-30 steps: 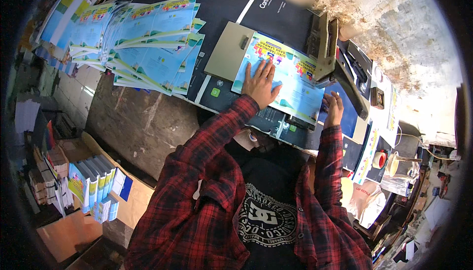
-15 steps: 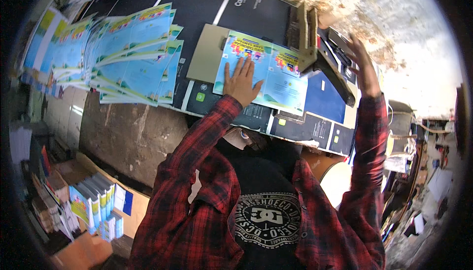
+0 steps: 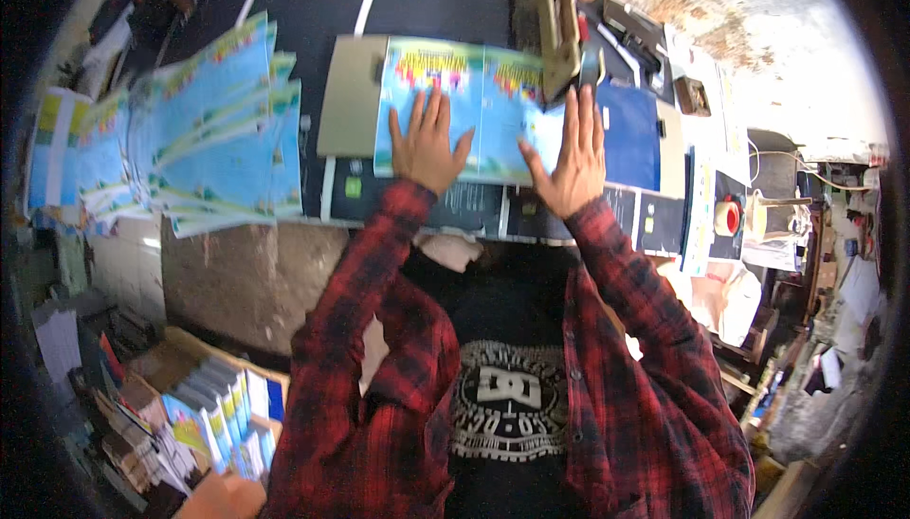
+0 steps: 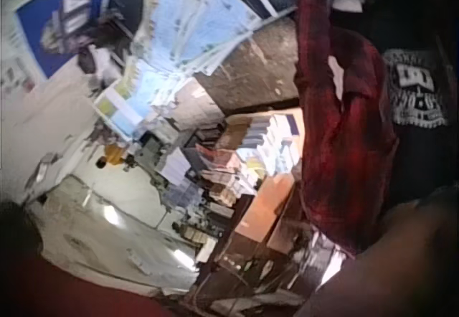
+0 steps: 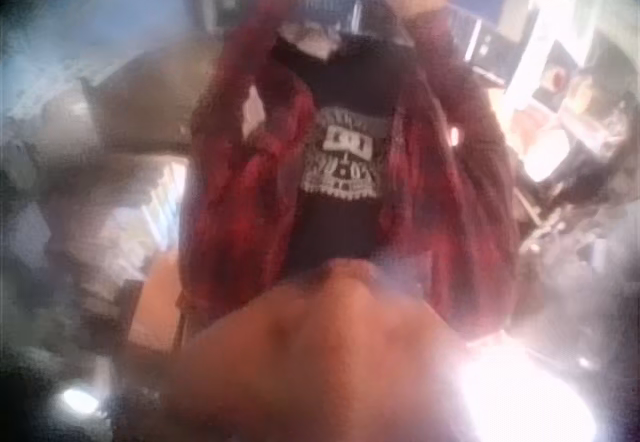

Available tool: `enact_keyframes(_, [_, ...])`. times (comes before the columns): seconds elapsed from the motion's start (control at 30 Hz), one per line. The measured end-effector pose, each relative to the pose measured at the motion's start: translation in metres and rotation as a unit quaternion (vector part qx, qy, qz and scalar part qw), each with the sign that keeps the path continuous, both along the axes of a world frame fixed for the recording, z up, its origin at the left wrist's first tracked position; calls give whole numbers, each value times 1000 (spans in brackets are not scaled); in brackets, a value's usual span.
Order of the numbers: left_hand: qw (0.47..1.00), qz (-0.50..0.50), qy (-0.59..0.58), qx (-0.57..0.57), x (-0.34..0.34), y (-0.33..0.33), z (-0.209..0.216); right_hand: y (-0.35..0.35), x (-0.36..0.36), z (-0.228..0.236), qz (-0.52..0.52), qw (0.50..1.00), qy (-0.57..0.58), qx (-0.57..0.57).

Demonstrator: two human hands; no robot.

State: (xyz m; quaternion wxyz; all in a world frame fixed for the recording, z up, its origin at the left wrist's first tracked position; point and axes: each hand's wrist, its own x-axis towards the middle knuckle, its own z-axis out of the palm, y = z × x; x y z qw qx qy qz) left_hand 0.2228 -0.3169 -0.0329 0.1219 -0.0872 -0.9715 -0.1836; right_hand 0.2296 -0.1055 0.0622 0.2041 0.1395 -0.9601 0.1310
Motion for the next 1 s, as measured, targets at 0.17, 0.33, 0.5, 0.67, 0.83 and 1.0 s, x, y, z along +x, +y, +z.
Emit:
enact_keyframes(0.17, [999,29,15,-18,-19,-11,-4,21,-24,79,50,986,-139,-78])
enact_keyframes(0.33, [993,112,-33,-18,-16,-37,0,65,-83,127,14,812,-351,-466])
enact_keyframes(0.5, [980,186,-48,50,-37,-43,17,124,-82,-43,-132,922,-185,-315])
enact_keyframes(0.67, [874,272,-116,385,-40,-79,-9,81,-10,-92,-100,858,-253,-437])
enact_keyframes(0.83, [843,155,-98,506,-30,-104,38,82,27,-78,-14,814,-218,-538])
enact_keyframes(1.0, [852,219,-60,471,-20,-267,129,97,72,-11,-14,814,-274,-512])
